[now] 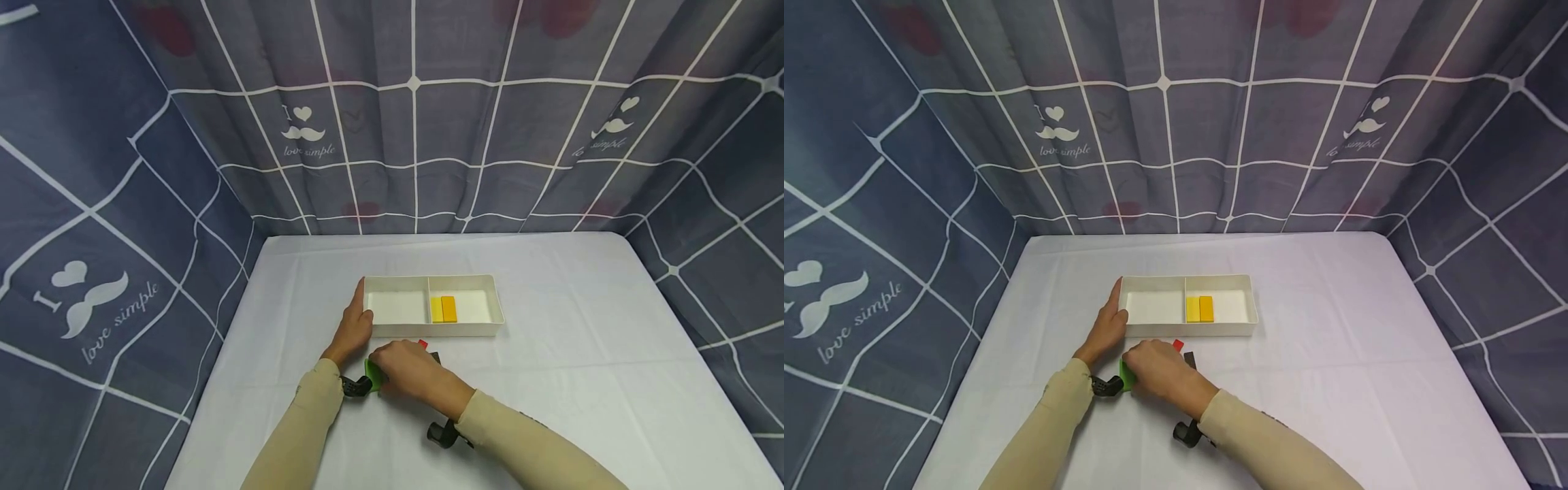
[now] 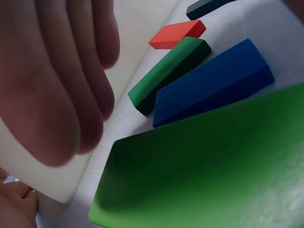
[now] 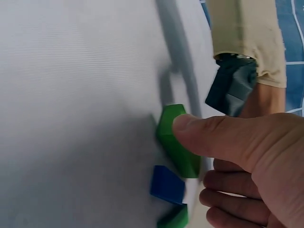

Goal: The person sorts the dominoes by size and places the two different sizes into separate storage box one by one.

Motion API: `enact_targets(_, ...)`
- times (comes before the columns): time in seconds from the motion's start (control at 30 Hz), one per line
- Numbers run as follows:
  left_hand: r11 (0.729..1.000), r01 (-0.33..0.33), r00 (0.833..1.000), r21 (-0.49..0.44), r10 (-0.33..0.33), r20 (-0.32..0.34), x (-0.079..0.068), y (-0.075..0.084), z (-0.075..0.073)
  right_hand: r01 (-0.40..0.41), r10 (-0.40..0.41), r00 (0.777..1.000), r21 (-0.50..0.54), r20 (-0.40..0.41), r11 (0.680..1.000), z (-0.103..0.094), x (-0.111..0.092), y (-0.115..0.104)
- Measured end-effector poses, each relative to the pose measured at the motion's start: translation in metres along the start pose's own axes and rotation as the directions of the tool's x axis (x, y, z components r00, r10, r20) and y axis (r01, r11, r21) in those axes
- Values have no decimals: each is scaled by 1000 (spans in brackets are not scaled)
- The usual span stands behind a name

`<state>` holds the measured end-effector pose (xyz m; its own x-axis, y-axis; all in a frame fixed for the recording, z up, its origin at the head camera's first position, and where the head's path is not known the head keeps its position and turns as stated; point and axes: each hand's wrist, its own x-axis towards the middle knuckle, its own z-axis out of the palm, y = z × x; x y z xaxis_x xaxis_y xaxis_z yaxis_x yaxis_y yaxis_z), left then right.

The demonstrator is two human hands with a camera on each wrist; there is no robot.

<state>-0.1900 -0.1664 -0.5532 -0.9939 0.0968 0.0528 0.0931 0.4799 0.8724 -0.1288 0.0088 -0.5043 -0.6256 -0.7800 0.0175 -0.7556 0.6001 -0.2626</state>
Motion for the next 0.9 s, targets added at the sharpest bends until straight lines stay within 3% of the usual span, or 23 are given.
enact_targets(0.07,1000,10,1000,-5,-10,5,0,1,0,3,-3,1000,-9,-4,1000,3,0,0)
enact_targets(0.3,999,-45,999,18,45,-2,12,-36,7,8,-10,999,-61,-37,998,16,-1,1)
enact_targets(0.33,998,-60,998,21,60,4,11,-33,5,8,-11,999,-67,-46,998,17,-1,1)
enact_targets(0.37,999,-50,999,19,50,3,10,-32,5,4,-7,999,-66,-50,998,18,-1,2)
enact_targets(0.57,999,-33,999,29,33,4,25,-66,14,-4,1,999,-48,-54,999,20,-1,4)
enact_targets(0.63,999,-23,1000,24,23,4,27,-70,15,3,-5,999,-37,-54,999,20,-1,5)
enact_targets(0.73,999,-23,1000,29,22,1,25,-67,14,17,-18,998,-24,-59,1000,20,-1,6)
enact_targets(0.9,999,-24,1000,21,25,-5,10,-29,5,25,-24,998,17,-57,1000,15,-2,7)
